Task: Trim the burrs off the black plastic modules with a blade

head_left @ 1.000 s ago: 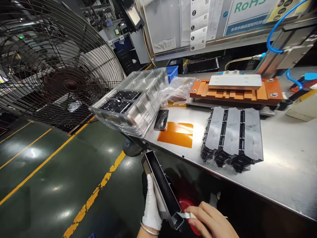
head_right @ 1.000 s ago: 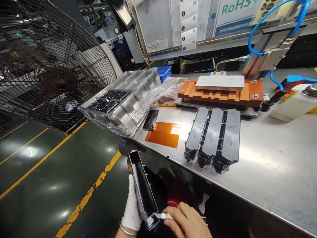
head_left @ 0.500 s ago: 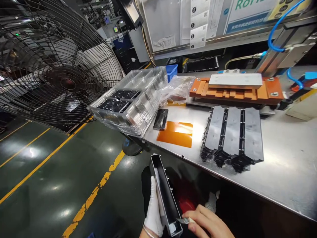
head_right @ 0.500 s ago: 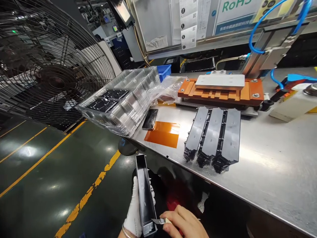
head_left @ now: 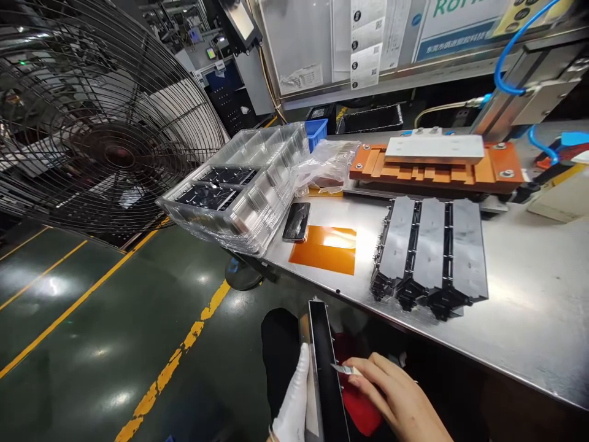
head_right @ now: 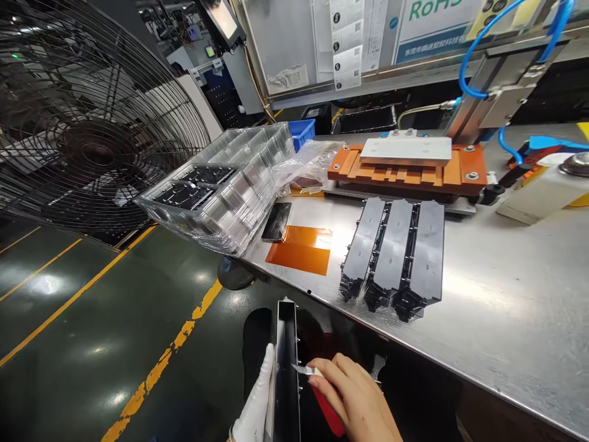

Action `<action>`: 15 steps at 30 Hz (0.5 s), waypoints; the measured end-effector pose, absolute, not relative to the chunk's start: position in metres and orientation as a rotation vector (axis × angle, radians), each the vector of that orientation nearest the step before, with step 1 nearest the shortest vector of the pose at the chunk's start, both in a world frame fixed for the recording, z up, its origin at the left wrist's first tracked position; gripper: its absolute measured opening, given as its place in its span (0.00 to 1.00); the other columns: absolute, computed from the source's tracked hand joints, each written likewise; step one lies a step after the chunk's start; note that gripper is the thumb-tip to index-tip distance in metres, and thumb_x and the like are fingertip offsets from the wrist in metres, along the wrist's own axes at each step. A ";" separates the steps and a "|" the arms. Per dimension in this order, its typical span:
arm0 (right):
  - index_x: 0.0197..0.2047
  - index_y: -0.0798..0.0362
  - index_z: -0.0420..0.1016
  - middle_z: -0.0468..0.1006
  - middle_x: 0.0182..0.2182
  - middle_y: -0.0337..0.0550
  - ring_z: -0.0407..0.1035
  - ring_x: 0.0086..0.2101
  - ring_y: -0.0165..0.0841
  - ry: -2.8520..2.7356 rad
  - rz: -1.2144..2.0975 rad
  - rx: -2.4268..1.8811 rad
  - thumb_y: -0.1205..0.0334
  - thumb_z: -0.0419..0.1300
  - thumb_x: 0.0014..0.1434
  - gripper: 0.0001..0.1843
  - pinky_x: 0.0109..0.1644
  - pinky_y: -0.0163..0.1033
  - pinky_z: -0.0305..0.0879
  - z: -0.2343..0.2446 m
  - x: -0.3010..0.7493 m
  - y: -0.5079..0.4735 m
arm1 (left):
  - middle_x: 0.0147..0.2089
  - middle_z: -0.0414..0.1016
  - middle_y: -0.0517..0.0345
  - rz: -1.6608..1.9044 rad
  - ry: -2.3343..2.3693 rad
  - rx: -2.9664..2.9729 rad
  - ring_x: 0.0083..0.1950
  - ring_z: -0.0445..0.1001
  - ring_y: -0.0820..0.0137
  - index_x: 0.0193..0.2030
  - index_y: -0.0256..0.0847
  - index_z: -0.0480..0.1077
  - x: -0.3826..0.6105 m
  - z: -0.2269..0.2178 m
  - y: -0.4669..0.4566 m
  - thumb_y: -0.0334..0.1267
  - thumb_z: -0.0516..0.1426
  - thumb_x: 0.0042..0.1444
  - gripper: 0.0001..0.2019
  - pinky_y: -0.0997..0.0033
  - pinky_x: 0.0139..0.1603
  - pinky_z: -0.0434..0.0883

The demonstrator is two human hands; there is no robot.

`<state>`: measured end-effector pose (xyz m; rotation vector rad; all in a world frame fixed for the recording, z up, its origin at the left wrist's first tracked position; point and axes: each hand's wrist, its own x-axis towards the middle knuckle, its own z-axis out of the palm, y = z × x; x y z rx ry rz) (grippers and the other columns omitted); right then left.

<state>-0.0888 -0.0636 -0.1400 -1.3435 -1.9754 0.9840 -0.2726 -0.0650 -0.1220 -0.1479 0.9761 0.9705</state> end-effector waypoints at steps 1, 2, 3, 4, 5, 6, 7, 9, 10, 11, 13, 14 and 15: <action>0.50 0.36 0.75 0.78 0.35 0.36 0.77 0.35 0.32 -1.985 0.969 -1.361 0.47 0.51 0.70 0.14 0.38 0.32 0.74 -0.141 -0.088 -0.063 | 0.49 0.80 0.50 0.957 0.967 -0.134 0.49 0.78 0.62 0.51 0.39 0.73 -0.273 -0.122 -0.065 0.52 0.57 0.62 0.19 0.52 0.53 0.75; 0.50 0.35 0.75 0.79 0.36 0.35 0.77 0.35 0.32 -1.994 0.953 -1.376 0.47 0.51 0.70 0.14 0.38 0.32 0.75 -0.142 -0.088 -0.062 | 0.48 0.80 0.50 0.947 0.958 -0.122 0.50 0.78 0.62 0.50 0.39 0.74 -0.273 -0.121 -0.064 0.52 0.57 0.61 0.19 0.52 0.54 0.75; 0.49 0.35 0.75 0.79 0.36 0.35 0.77 0.35 0.32 -2.003 0.937 -1.387 0.46 0.51 0.70 0.14 0.38 0.33 0.75 -0.142 -0.087 -0.061 | 0.47 0.81 0.49 0.938 0.948 -0.111 0.50 0.78 0.61 0.48 0.39 0.75 -0.273 -0.120 -0.064 0.51 0.58 0.60 0.18 0.53 0.55 0.75; 0.49 0.34 0.76 0.79 0.36 0.35 0.77 0.35 0.32 -2.004 0.921 -1.400 0.46 0.51 0.70 0.14 0.38 0.33 0.75 -0.143 -0.088 -0.060 | 0.46 0.81 0.49 0.932 0.939 -0.101 0.51 0.78 0.60 0.46 0.39 0.76 -0.273 -0.119 -0.064 0.51 0.60 0.58 0.18 0.55 0.55 0.75; 0.49 0.35 0.76 0.79 0.35 0.35 0.78 0.36 0.32 -2.000 0.911 -1.412 0.45 0.50 0.70 0.15 0.38 0.33 0.75 -0.143 -0.088 -0.059 | 0.45 0.82 0.48 0.932 0.932 -0.094 0.53 0.78 0.58 0.44 0.38 0.77 -0.272 -0.118 -0.064 0.51 0.63 0.56 0.18 0.57 0.56 0.75; 0.49 0.35 0.76 0.79 0.35 0.36 0.77 0.36 0.33 -1.991 0.906 -1.427 0.45 0.50 0.70 0.15 0.38 0.33 0.75 -0.144 -0.088 -0.058 | 0.45 0.82 0.47 0.933 0.927 -0.088 0.55 0.77 0.56 0.43 0.38 0.78 -0.271 -0.117 -0.064 0.51 0.65 0.53 0.18 0.59 0.56 0.75; 0.49 0.36 0.76 0.78 0.35 0.36 0.77 0.36 0.33 -1.981 0.902 -1.443 0.45 0.49 0.70 0.16 0.38 0.33 0.74 -0.144 -0.088 -0.056 | 0.45 0.82 0.46 0.936 0.925 -0.084 0.57 0.76 0.54 0.41 0.39 0.79 -0.271 -0.116 -0.064 0.51 0.66 0.51 0.18 0.61 0.55 0.76; 0.49 0.37 0.76 0.77 0.34 0.37 0.77 0.36 0.33 -1.963 0.902 -1.473 0.45 0.48 0.70 0.17 0.38 0.33 0.74 -0.145 -0.087 -0.055 | 0.46 0.82 0.46 0.945 0.925 -0.083 0.59 0.74 0.53 0.40 0.40 0.79 -0.269 -0.116 -0.066 0.51 0.68 0.48 0.18 0.63 0.54 0.76; 0.49 0.36 0.76 0.77 0.34 0.37 0.77 0.37 0.33 -1.958 0.904 -1.483 0.45 0.48 0.70 0.17 0.38 0.34 0.74 -0.145 -0.086 -0.054 | 0.47 0.82 0.46 0.949 0.927 -0.086 0.60 0.73 0.52 0.40 0.41 0.79 -0.268 -0.116 -0.067 0.51 0.68 0.47 0.18 0.63 0.54 0.77; 0.50 0.36 0.75 0.77 0.35 0.37 0.77 0.37 0.33 -1.958 0.914 -1.484 0.45 0.49 0.70 0.16 0.38 0.34 0.74 -0.145 -0.086 -0.055 | 0.48 0.82 0.47 0.952 0.929 -0.091 0.61 0.73 0.52 0.40 0.42 0.79 -0.268 -0.117 -0.068 0.51 0.68 0.47 0.18 0.63 0.53 0.77; 0.49 0.36 0.75 0.78 0.36 0.37 0.77 0.37 0.33 -1.961 0.960 -1.453 0.45 0.49 0.70 0.16 0.38 0.33 0.73 -0.144 -0.086 -0.059 | 0.50 0.81 0.48 0.953 0.935 -0.104 0.60 0.73 0.51 0.39 0.43 0.79 -0.270 -0.120 -0.070 0.51 0.68 0.47 0.17 0.64 0.52 0.78; 0.49 0.36 0.75 0.78 0.36 0.36 0.77 0.37 0.33 -1.963 0.993 -1.428 0.46 0.49 0.70 0.15 0.39 0.33 0.73 -0.144 -0.086 -0.061 | 0.50 0.80 0.48 0.950 0.939 -0.112 0.59 0.74 0.52 0.40 0.43 0.79 -0.270 -0.122 -0.072 0.51 0.67 0.48 0.17 0.63 0.52 0.78; 0.48 0.36 0.75 0.78 0.36 0.36 0.77 0.36 0.32 -1.967 1.023 -1.402 0.46 0.49 0.70 0.15 0.39 0.33 0.73 -0.143 -0.086 -0.063 | 0.50 0.80 0.48 0.946 0.944 -0.121 0.57 0.75 0.54 0.41 0.42 0.78 -0.271 -0.124 -0.073 0.51 0.66 0.51 0.16 0.62 0.53 0.77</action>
